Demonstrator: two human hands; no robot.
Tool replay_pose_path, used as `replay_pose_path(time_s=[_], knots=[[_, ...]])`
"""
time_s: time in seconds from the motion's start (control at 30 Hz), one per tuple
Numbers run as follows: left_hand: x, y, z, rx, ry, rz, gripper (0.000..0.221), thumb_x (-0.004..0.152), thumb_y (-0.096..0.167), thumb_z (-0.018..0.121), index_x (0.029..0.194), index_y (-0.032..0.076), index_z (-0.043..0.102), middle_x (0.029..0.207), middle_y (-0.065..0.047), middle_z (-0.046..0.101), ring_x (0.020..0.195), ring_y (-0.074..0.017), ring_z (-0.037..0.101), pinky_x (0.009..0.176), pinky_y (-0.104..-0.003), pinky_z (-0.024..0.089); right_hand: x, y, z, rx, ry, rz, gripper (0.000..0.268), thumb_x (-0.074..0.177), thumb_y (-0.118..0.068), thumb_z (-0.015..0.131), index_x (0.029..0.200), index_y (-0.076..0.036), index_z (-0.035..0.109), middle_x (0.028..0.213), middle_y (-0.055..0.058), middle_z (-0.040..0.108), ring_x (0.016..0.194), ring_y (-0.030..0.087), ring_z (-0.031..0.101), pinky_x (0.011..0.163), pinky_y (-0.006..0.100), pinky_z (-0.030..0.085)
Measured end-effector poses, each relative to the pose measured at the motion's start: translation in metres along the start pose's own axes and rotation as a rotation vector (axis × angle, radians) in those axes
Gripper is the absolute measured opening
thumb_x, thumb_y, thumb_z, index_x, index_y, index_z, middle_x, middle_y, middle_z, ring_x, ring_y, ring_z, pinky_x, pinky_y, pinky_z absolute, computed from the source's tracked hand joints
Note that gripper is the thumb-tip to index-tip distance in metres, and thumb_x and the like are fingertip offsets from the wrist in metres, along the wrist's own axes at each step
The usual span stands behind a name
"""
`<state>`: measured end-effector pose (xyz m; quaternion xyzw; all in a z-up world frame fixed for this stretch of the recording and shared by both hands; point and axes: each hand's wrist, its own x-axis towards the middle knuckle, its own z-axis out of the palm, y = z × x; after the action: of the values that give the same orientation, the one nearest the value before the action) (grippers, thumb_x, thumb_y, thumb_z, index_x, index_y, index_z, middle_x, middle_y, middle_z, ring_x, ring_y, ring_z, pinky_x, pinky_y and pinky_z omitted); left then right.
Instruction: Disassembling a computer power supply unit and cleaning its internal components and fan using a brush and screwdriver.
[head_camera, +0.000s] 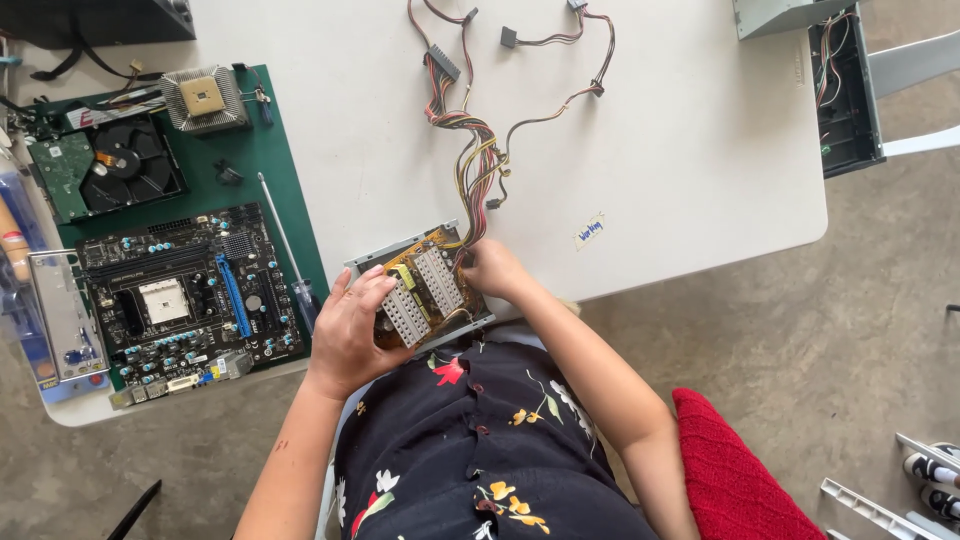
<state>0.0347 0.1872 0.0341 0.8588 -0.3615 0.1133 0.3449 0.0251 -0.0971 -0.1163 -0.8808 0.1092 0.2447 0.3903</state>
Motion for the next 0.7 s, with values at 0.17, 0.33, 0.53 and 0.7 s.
replay_pose_path(time_s=[0.17,0.33,0.53,0.7], knots=[[0.015,0.006,-0.004,-0.013,-0.036,-0.018,0.101,0.054,0.052,0.096,0.14,0.009,0.063,0.127,-0.007,0.073,0.126,-0.0251,0.07,0.124,-0.05,0.043,-0.021,-0.05,-0.038,-0.027,-0.246,-0.044,0.036,0.087,-0.029,0.073,0.118,-0.011,0.078,0.113,0.021,0.078,0.118,0.047,0.068,0.101,0.058,0.056],[0.024,-0.008,0.002,-0.015,-0.064,-0.031,0.106,0.056,0.067,0.094,0.14,0.01,0.062,0.128,-0.005,0.072,0.124,-0.0226,0.07,0.124,-0.049,0.043,-0.029,-0.079,-0.061,0.022,-0.285,-0.057,0.041,0.087,-0.017,0.069,0.126,-0.007,0.073,0.122,0.022,0.075,0.124,0.046,0.065,0.106,0.058,0.054],[0.047,-0.01,-0.004,-0.085,-0.141,-0.105,0.105,0.055,0.057,0.098,0.142,0.013,0.059,0.123,-0.005,0.073,0.118,-0.0257,0.072,0.123,-0.049,0.044,-0.024,-0.083,-0.074,-0.08,-0.4,-0.136,0.033,0.081,-0.011,0.061,0.11,-0.003,0.075,0.104,0.019,0.077,0.11,0.041,0.072,0.097,0.052,0.057],[0.06,-0.006,-0.003,-0.134,-0.251,-0.158,0.104,0.05,0.049,0.099,0.14,0.018,0.057,0.12,-0.002,0.074,0.114,-0.0252,0.074,0.125,-0.049,0.042,-0.027,-0.084,-0.078,-0.359,-0.481,-0.591,0.038,0.081,-0.005,0.063,0.112,0.014,0.072,0.095,0.031,0.073,0.097,0.053,0.069,0.091,0.056,0.058]])
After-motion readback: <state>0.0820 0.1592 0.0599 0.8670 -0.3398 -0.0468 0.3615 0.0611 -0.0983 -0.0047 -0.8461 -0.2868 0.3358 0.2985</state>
